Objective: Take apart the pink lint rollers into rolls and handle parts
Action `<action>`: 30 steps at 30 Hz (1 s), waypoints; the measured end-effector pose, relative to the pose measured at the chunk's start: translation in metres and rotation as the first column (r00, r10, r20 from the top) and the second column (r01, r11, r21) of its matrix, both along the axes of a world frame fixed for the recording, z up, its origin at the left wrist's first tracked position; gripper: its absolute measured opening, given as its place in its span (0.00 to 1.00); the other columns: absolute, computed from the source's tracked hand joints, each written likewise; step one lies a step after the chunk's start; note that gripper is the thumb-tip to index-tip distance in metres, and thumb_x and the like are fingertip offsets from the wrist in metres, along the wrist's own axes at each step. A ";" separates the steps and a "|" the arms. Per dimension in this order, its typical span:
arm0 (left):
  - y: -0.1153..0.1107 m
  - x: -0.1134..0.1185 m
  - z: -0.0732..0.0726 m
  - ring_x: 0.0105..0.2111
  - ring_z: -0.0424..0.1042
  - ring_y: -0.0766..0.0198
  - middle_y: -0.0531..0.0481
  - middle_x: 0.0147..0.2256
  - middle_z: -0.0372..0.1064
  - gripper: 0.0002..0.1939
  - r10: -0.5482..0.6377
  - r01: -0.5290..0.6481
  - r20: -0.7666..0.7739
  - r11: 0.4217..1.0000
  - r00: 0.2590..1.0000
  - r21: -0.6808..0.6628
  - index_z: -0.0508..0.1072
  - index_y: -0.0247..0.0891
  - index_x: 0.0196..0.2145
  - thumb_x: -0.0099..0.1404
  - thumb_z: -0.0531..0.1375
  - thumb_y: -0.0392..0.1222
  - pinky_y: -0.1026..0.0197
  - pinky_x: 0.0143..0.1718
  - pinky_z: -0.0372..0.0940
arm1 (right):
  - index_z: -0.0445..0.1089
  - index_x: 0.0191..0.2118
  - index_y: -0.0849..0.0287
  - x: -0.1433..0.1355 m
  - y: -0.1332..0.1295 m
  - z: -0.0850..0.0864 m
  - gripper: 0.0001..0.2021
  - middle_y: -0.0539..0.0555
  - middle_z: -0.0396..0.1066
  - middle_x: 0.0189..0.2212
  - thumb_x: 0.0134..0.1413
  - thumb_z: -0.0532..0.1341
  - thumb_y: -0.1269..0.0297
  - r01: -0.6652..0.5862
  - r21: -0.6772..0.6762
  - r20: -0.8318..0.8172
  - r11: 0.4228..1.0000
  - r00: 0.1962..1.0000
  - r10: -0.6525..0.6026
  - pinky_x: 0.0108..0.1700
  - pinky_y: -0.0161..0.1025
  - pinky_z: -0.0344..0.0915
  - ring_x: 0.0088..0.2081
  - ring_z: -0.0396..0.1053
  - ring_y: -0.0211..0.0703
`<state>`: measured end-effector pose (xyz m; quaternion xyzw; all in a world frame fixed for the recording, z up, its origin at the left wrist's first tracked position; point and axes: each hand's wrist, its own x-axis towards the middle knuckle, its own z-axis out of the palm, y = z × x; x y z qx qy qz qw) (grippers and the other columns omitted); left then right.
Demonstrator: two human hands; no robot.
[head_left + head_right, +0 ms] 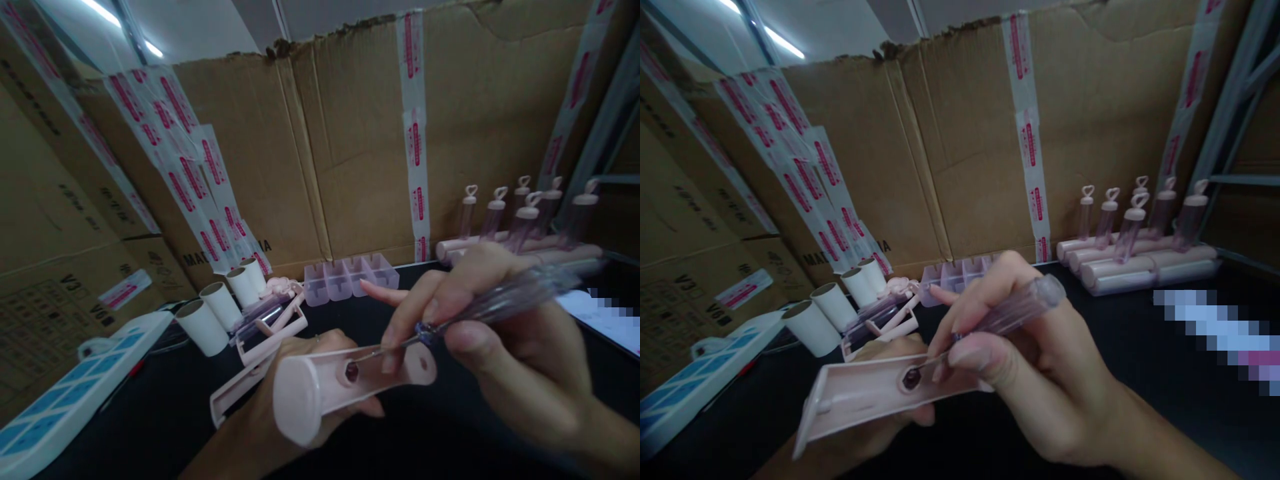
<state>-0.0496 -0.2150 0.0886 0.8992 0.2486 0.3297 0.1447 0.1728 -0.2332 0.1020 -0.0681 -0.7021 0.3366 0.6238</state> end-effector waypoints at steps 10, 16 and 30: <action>-0.003 -0.001 -0.002 0.28 0.70 0.69 0.52 0.32 0.74 0.22 -0.086 0.086 0.142 0.996 0.986 0.009 0.80 0.41 0.30 0.72 0.56 0.57 0.65 0.32 0.61 | 0.68 0.43 0.52 -0.005 -0.001 -0.004 0.05 0.50 0.78 0.33 0.68 0.61 0.59 0.076 -0.073 -0.104 0.994 0.991 -0.083 0.62 0.64 0.65 0.33 0.80 0.46; -0.012 0.003 -0.004 0.25 0.68 0.69 0.52 0.28 0.73 0.20 0.004 0.033 0.287 0.992 0.958 -0.125 0.80 0.40 0.28 0.66 0.62 0.58 0.65 0.29 0.60 | 0.74 0.39 0.51 -0.021 -0.014 -0.011 0.07 0.48 0.74 0.24 0.62 0.65 0.54 0.334 -0.024 -0.277 0.942 0.904 -0.327 0.45 0.64 0.78 0.27 0.78 0.50; -0.015 0.000 -0.002 0.24 0.64 0.68 0.51 0.27 0.68 0.28 0.002 0.039 0.311 0.991 0.950 -0.127 0.80 0.41 0.27 0.69 0.54 0.64 0.62 0.30 0.61 | 0.72 0.39 0.53 -0.014 -0.002 -0.003 0.06 0.52 0.76 0.31 0.66 0.62 0.58 0.127 -0.215 -0.320 0.968 0.928 -0.192 0.50 0.60 0.76 0.26 0.78 0.45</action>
